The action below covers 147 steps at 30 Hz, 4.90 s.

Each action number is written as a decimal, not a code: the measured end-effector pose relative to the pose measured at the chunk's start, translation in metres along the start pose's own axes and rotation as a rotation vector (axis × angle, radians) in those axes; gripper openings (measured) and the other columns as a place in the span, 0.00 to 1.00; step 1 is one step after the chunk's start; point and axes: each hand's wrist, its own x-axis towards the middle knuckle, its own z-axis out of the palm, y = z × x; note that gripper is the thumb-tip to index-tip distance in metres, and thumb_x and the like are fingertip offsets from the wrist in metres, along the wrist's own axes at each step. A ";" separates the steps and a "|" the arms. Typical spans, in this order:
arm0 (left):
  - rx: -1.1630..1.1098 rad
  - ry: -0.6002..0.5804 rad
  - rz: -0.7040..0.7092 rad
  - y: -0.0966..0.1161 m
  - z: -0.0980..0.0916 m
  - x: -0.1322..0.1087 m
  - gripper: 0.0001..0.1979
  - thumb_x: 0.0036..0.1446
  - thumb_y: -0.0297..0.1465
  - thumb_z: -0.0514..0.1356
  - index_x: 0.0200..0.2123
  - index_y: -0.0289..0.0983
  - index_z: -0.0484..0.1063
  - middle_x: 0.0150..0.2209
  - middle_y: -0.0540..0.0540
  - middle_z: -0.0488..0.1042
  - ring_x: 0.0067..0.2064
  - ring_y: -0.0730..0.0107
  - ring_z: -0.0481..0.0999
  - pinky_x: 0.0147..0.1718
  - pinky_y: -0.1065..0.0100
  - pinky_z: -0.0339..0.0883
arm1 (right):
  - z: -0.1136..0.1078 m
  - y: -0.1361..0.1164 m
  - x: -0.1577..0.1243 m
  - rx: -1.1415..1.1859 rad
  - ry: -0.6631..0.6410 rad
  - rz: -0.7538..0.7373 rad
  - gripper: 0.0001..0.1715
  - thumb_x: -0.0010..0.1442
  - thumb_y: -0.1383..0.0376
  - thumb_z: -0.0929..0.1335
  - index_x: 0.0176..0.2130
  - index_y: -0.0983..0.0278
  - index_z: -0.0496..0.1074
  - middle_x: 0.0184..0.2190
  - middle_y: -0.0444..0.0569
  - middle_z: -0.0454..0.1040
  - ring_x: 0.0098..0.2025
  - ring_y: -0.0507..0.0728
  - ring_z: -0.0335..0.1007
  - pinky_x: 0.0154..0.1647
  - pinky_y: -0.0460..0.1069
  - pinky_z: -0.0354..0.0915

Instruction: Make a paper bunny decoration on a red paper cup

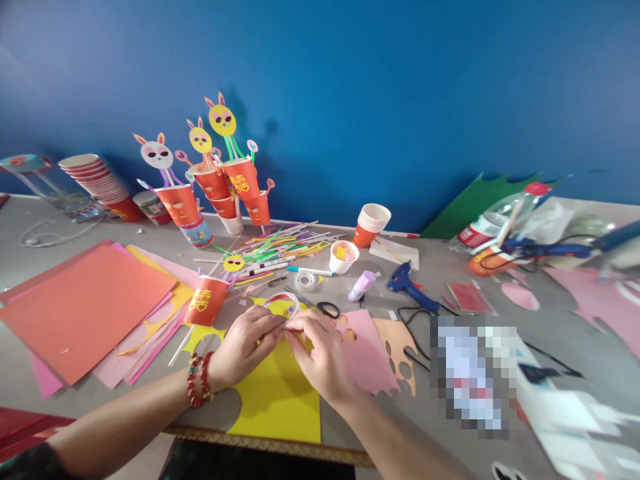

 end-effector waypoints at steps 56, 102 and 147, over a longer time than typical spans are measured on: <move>-0.120 0.161 0.004 0.017 -0.057 -0.002 0.09 0.67 0.26 0.49 0.37 0.37 0.68 0.34 0.43 0.75 0.38 0.63 0.73 0.42 0.61 0.68 | 0.031 0.017 -0.002 -0.389 -0.337 0.091 0.09 0.63 0.74 0.67 0.35 0.60 0.70 0.35 0.47 0.73 0.41 0.60 0.70 0.40 0.51 0.65; -0.264 -0.168 -0.233 -0.001 -0.005 -0.004 0.07 0.64 0.31 0.57 0.32 0.37 0.70 0.33 0.46 0.75 0.36 0.65 0.74 0.37 0.68 0.66 | 0.002 0.010 0.005 0.457 -0.164 0.397 0.13 0.63 0.55 0.70 0.40 0.63 0.71 0.30 0.44 0.72 0.31 0.53 0.70 0.30 0.45 0.67; -0.854 -0.057 -0.486 -0.011 0.016 -0.021 0.15 0.64 0.43 0.57 0.32 0.37 0.65 0.26 0.52 0.66 0.28 0.73 0.65 0.29 0.71 0.60 | -0.006 0.003 0.004 0.124 -0.067 0.114 0.03 0.66 0.66 0.66 0.39 0.59 0.71 0.36 0.48 0.75 0.39 0.57 0.74 0.40 0.51 0.71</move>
